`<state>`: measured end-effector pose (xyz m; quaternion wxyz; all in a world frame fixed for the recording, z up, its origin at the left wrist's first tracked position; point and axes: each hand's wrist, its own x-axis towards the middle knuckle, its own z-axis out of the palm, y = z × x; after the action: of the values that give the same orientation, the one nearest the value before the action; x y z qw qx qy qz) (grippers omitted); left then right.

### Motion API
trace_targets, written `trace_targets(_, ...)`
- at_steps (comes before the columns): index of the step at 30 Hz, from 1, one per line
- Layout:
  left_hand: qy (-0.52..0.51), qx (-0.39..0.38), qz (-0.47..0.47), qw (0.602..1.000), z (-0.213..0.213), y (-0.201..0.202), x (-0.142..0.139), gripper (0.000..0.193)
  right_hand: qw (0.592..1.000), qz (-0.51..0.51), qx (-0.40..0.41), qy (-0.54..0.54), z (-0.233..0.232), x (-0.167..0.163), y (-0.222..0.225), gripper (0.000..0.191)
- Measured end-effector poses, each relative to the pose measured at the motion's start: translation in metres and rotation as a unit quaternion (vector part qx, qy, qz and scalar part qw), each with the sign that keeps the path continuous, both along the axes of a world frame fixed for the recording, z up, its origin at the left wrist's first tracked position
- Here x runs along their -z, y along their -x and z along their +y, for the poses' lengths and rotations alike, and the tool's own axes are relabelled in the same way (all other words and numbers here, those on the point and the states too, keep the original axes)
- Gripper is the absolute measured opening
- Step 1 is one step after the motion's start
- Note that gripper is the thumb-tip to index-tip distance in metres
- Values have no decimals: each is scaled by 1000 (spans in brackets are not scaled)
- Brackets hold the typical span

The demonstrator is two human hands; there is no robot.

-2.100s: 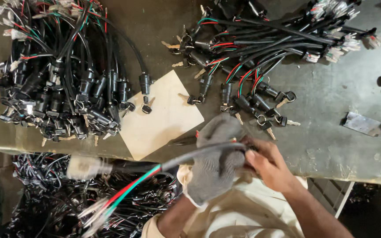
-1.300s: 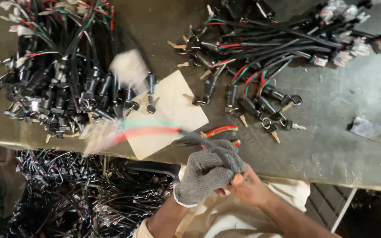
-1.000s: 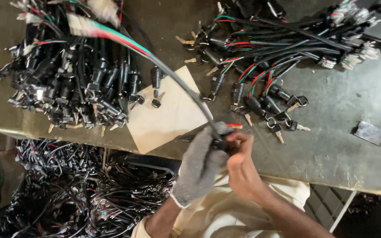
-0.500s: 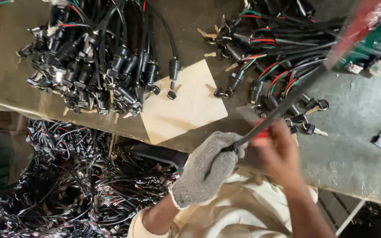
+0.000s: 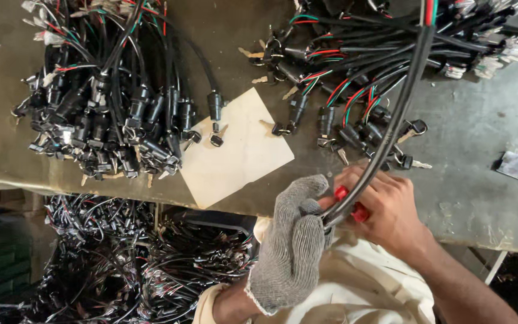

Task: The person picks up a black wire harness with an ignition switch connector from a workbench covered in similar harnesses, holds the cable end, and uses red-handled pliers to strip insulation from the wire ends, exposing colored inner conductors, then sets the harness back on the table and repeats the process on other harnesses.

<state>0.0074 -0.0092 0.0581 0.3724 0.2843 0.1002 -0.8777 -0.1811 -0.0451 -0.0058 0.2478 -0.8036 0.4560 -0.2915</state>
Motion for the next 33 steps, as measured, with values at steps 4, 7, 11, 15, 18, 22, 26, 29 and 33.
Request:
trace_targets(4, 393, 71, -465, 790, 10, -5, -8, 57, 999, 52, 2, -5, -3, 11, 6, 44)
trace_targets(7, 482, 141, -457, 734, 21, -16, -8, 69, 995, -32, -64, -67, -5, 18, 13, 36)
trace_targets(11, 579, 81, -619, 524, 25, -15, 3, 70, 994, -69, -64, -55, -1, 17, 12, 40)
trace_targets(15, 574, 50, -650, 495, 25, -7, 17, 74, 995, -62, -55, -47, 5, 14, 4, 46)
trace_targets(18, 573, 33, -661, 482, 30, -4, 23, 78, 995, -62, -54, -50, 4, 13, 2, 44)
trace_targets(22, 550, 62, -679, 482, 36, -3, 25, 79, 997, -38, -55, -42, 0, 13, 2, 38)
trace_targets(26, 584, 46, -712, 387, 36, -1, 25, 74, 999, 28, 4, -44, 4, 7, 5, 31)
trace_targets(29, 540, 104, -801, 239, 36, 3, 23, 70, 996, 77, 19, -38, 13, 1, 10, 37)
trace_targets(33, 516, 105, -843, 112, 32, 8, 23, 61, 987, 129, 63, -67, 21, 4, 13, 33)
